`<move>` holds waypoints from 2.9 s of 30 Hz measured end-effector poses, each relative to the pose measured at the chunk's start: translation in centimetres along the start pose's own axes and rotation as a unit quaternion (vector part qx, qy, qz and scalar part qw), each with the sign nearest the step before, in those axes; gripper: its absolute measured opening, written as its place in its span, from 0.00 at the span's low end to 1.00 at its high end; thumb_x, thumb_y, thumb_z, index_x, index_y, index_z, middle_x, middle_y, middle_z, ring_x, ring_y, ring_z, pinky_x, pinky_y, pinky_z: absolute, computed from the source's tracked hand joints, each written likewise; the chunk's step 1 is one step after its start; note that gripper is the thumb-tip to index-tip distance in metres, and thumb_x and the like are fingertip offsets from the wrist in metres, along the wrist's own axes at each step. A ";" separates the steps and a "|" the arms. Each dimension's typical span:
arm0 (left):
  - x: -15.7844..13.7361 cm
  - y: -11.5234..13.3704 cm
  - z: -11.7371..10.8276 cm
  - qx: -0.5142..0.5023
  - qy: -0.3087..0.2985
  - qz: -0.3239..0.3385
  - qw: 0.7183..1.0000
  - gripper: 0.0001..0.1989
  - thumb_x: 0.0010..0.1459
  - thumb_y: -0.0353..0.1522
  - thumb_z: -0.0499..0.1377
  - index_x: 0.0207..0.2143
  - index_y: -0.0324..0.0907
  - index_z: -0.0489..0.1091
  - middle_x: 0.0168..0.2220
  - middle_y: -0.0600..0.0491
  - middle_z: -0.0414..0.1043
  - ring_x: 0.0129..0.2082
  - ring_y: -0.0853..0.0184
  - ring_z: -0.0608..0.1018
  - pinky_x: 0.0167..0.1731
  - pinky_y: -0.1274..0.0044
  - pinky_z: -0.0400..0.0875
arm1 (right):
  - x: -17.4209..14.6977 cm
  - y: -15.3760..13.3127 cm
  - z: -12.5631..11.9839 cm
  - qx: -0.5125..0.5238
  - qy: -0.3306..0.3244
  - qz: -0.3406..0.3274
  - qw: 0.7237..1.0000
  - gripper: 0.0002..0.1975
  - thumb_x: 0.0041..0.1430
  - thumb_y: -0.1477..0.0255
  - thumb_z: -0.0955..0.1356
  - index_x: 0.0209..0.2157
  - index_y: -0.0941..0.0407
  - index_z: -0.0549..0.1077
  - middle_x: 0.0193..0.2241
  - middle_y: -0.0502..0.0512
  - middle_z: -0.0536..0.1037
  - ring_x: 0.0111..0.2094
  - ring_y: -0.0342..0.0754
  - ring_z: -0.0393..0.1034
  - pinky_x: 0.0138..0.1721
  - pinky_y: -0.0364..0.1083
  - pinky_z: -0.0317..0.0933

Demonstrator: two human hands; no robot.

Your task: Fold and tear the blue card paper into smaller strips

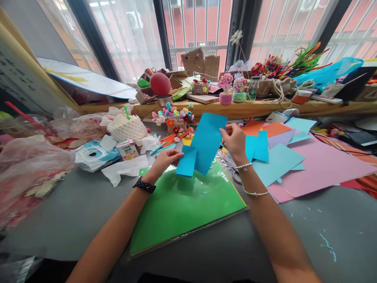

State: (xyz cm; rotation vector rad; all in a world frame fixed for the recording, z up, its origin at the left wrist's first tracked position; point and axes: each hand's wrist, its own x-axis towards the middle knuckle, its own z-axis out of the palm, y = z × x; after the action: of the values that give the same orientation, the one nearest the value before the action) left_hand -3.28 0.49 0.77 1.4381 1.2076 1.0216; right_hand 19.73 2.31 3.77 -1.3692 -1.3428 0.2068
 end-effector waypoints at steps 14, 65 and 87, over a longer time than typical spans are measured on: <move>-0.2 -0.9 0.7 0.131 -0.107 -0.074 0.983 0.04 0.43 0.28 0.59 0.22 0.36 0.66 0.13 0.58 0.65 0.14 0.73 0.70 0.16 0.81 0.67 | 1.8 -0.6 -2.4 0.299 0.180 0.018 0.937 0.08 0.46 0.73 0.66 0.27 0.55 0.60 0.17 0.46 0.68 0.18 0.45 0.68 0.24 0.47 0.65; 0.8 -0.1 -1.5 -0.233 0.276 0.103 0.927 0.15 0.46 0.40 0.57 0.33 0.37 0.66 0.34 0.51 0.72 0.31 0.70 0.74 0.29 0.81 0.69 | 1.5 1.5 10.4 -0.352 -0.208 -0.222 0.885 0.16 0.58 0.76 0.53 0.37 0.63 0.69 0.33 0.66 0.74 0.34 0.52 0.69 0.31 0.45 0.58; 0.5 0.1 0.0 -0.269 0.154 0.087 0.947 0.08 0.48 0.29 0.53 0.33 0.39 0.65 0.34 0.53 0.72 0.38 0.68 0.74 0.35 0.79 0.68 | -0.6 -2.3 5.6 0.399 -0.072 0.147 0.902 0.09 0.44 0.67 0.66 0.26 0.56 0.63 0.28 0.51 0.70 0.28 0.39 0.67 0.32 0.41 0.66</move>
State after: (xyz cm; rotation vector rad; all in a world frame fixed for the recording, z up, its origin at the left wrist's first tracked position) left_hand -3.15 0.98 0.86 0.9850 0.9148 1.6019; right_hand 13.98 4.30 3.29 -0.8424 -0.9742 0.9675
